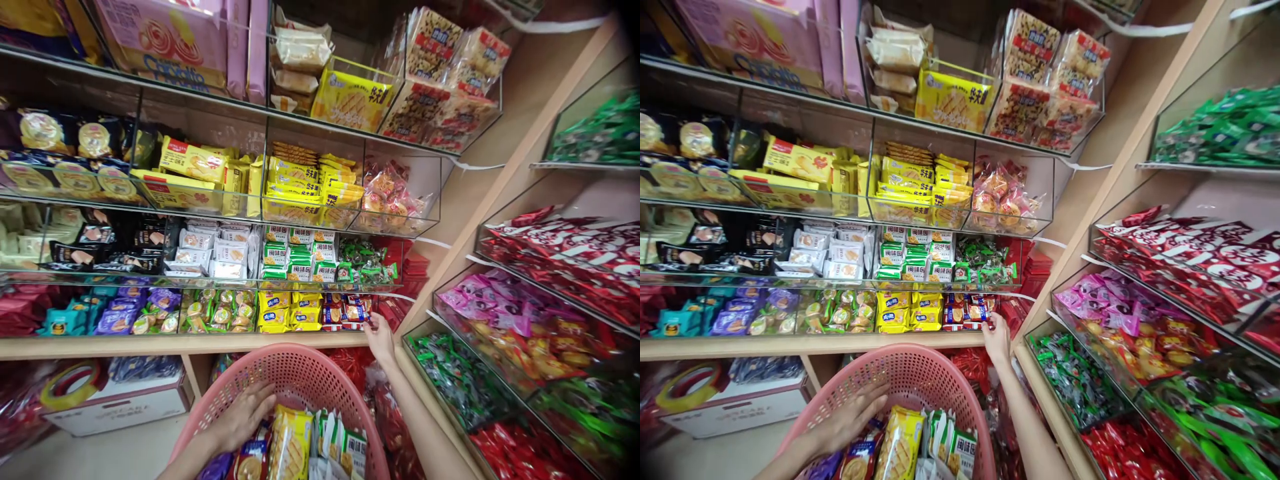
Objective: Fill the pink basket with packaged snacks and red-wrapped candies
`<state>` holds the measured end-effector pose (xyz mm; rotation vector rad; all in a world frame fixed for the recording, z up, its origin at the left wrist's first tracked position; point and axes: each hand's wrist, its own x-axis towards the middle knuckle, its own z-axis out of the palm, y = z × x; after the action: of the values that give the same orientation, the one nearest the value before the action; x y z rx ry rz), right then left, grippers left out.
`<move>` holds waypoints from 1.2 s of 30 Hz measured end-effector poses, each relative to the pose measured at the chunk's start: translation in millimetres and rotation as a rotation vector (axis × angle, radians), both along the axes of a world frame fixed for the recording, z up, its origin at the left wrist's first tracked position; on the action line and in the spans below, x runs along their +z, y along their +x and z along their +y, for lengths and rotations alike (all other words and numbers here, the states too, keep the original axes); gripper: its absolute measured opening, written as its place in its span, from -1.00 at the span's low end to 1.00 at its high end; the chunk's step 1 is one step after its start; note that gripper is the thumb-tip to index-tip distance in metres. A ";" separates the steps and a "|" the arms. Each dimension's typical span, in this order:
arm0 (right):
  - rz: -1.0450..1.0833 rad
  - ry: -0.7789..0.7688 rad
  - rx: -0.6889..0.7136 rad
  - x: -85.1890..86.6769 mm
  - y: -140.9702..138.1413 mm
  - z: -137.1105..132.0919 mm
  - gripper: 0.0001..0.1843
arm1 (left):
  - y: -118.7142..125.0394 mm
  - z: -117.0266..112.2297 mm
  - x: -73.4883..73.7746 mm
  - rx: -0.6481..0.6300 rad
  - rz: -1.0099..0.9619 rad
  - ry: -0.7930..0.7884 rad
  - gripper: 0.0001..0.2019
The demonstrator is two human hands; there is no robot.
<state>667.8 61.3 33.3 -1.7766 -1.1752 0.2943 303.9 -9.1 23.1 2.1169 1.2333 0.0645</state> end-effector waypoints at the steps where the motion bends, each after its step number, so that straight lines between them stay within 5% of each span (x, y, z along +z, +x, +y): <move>1: -0.052 -0.025 -0.027 1.2 2.6 11.0 -0.49 | -0.3 -2.6 5.0 0.008 -0.013 0.010 -0.32; 13: -0.388 -0.242 -0.233 -8.8 -26.0 46.7 -0.37 | -15.4 -34.4 41.0 0.075 -0.077 -0.017 -0.43; 19: -0.300 -0.192 -0.197 -4.6 -24.7 49.9 -0.63 | -20.2 -35.3 40.1 0.098 -0.067 -0.018 -0.43; 24: -0.186 -0.029 -0.100 8.7 -20.1 31.4 -0.57 | -15.2 -30.1 35.8 0.086 -0.080 -0.003 -0.42; 26: -0.082 0.044 0.035 22.0 -27.2 9.9 -0.56 | -10.5 -29.0 38.0 0.088 -0.122 0.009 -0.43; 28: 0.122 0.071 0.331 40.2 -41.9 -18.7 -0.61 | -2.9 -28.4 43.0 0.126 -0.186 0.009 -0.41; 32: 0.264 -0.227 0.898 77.5 -84.9 -75.8 -0.72 | 21.7 -26.4 53.2 0.139 -0.468 -0.101 -0.24; 36: 0.289 -0.453 1.116 92.2 -119.7 -100.1 -0.57 | 46.0 -22.8 46.7 -0.080 -0.875 -0.361 -0.13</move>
<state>548.1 -38.8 125.5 -1.1659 -1.8702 1.5019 349.9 -31.9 69.8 1.5301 0.5727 0.6129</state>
